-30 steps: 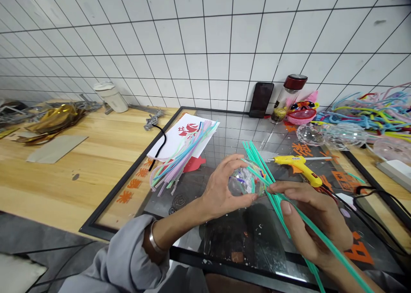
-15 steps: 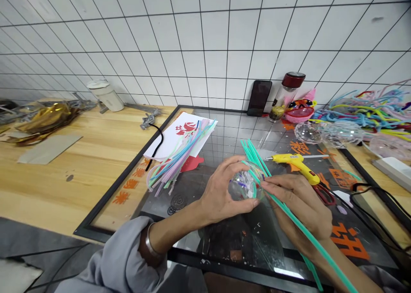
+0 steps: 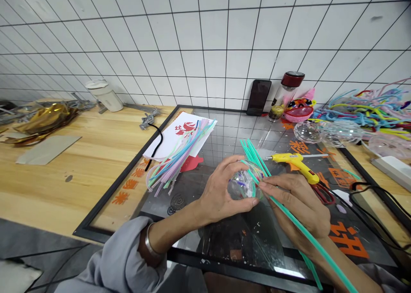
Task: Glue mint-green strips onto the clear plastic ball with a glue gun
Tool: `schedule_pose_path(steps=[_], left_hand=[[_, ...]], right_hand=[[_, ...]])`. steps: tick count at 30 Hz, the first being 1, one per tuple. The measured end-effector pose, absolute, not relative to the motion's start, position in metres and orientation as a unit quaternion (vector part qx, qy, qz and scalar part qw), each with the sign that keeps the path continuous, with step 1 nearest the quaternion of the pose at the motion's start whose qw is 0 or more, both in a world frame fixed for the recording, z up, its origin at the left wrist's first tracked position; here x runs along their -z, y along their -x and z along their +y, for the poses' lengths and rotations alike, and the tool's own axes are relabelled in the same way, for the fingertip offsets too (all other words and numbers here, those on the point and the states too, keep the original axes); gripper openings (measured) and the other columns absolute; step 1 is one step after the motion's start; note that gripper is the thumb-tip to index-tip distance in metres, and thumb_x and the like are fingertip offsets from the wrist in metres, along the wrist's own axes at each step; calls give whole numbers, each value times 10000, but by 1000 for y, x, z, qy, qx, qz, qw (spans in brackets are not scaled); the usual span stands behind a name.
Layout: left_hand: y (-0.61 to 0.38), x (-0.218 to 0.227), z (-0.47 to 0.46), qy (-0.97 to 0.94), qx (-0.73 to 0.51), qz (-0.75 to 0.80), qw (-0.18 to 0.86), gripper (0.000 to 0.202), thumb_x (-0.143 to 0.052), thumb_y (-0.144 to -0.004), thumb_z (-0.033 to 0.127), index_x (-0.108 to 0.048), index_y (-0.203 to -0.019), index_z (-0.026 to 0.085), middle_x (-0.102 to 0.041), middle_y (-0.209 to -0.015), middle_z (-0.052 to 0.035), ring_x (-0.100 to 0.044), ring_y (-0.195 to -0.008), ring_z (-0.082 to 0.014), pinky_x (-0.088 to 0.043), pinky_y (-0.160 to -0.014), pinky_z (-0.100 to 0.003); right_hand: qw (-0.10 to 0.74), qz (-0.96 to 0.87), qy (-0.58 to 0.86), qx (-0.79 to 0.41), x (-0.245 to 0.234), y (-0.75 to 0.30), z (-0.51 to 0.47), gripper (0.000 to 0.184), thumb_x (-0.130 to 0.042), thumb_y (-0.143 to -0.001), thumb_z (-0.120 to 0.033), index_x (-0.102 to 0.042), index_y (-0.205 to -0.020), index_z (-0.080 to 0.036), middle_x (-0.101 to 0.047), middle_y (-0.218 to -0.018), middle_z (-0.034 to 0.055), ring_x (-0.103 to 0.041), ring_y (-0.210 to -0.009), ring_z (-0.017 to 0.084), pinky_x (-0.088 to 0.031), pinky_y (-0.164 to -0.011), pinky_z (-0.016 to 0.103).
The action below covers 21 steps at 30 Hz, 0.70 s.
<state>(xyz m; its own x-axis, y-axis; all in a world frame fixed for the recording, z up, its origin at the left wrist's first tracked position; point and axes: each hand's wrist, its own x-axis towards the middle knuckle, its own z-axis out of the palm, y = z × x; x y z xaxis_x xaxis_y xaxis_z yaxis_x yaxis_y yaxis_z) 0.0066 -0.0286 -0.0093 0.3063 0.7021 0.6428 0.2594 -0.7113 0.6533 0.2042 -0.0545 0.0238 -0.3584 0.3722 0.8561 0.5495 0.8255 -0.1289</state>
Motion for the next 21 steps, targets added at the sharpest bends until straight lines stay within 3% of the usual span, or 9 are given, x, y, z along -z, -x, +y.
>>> schedule_pose_path(steps=[9, 21], left_hand=[[-8, 9, -29, -778, -508, 302, 215, 614, -816, -700, 271, -505, -1230, 254, -562, -1341, -140, -578, -1257, -301, -493, -1052, -495], [-7, 11, -28, -782, -506, 304, 203, 630, -810, -704, 248, -488, -1245, 260, -571, -1334, -129, -557, -1288, -302, -481, -1073, -494]], right_hand=[[473, -824, 283, 132, -10, -205, -59, 287, -592, -867, -49, -721, -1104, -147, -768, -968, 118, -702, -878, 246, -524, -717, 398], [452, -819, 296, 191, -7, -203, -59, 258, -570, -899, -90, -716, -1084, -193, -772, -952, 81, -694, -899, 219, -503, -733, 372]])
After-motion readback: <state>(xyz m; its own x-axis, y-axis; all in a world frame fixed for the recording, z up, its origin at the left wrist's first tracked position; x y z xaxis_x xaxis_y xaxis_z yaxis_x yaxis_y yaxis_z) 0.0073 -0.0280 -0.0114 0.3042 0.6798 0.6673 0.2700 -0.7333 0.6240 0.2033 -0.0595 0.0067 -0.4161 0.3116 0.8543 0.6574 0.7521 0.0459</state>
